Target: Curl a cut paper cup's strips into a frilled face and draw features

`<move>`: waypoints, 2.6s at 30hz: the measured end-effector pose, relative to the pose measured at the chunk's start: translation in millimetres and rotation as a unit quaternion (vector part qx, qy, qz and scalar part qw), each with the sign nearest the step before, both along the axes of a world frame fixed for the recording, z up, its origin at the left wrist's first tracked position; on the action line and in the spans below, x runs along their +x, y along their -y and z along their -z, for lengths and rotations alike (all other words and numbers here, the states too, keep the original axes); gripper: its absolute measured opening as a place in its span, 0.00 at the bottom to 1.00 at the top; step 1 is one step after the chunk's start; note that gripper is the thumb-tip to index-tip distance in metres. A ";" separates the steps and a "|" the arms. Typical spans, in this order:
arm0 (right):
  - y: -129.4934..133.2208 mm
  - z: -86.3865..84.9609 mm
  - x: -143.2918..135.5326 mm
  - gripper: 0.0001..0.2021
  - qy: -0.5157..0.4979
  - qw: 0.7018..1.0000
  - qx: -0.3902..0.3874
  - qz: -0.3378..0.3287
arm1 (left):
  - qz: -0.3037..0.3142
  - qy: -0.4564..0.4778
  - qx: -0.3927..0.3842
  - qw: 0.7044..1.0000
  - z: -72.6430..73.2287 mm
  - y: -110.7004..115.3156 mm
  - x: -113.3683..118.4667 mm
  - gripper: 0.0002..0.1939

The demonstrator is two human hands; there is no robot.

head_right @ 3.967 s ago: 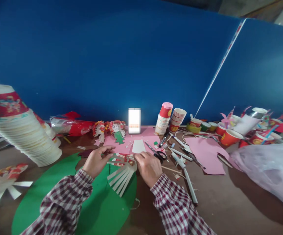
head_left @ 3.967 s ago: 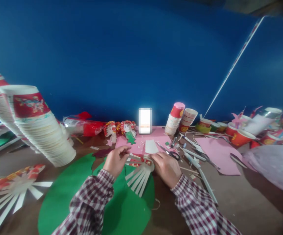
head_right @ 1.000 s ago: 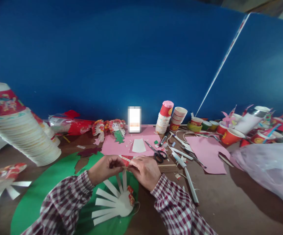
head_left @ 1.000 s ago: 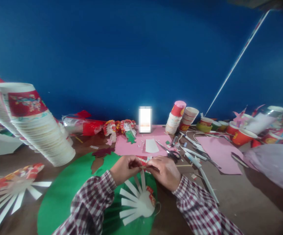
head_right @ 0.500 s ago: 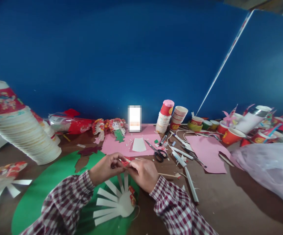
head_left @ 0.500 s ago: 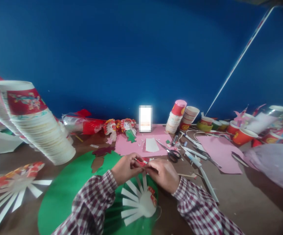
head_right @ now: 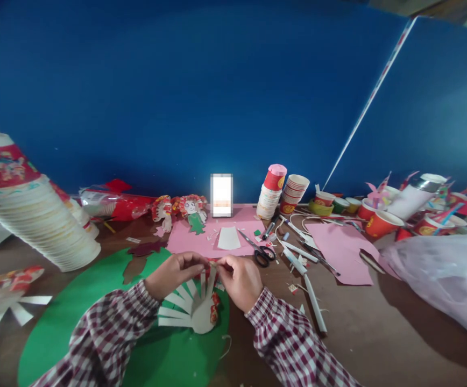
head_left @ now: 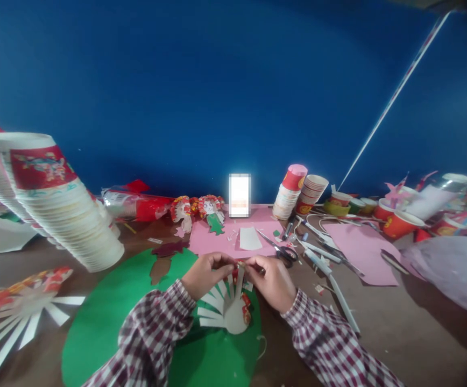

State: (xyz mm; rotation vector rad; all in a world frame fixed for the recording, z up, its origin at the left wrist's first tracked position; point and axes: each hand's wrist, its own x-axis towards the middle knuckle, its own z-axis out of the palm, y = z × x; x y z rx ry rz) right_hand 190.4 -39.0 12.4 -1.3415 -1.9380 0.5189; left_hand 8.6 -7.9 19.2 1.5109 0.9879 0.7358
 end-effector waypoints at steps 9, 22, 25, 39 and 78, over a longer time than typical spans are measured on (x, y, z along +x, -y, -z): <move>1.0 0.4 -1.1 0.06 -0.037 0.999 -0.028 -0.023 | -0.018 0.083 -0.227 0.970 -14.6 4.0 -6.2 0.26; 3.5 0.2 -4.9 0.06 0.002 1.000 -0.011 -0.029 | 0.088 0.097 -0.232 0.964 10.0 -0.4 -4.4 0.20; 4.6 -1.1 -4.7 0.06 0.030 0.999 -0.006 -0.026 | 0.082 0.081 -0.223 0.968 14.0 -1.1 -3.2 0.19; 6.1 -9.0 -4.7 0.07 0.064 0.997 -0.005 -0.051 | 0.064 0.007 -0.110 0.992 14.1 0.1 0.5 0.16; 9.5 -9.7 -8.0 0.08 0.155 0.982 0.088 -0.054 | 0.056 -0.118 -0.005 0.991 0.6 0.5 -1.2 0.22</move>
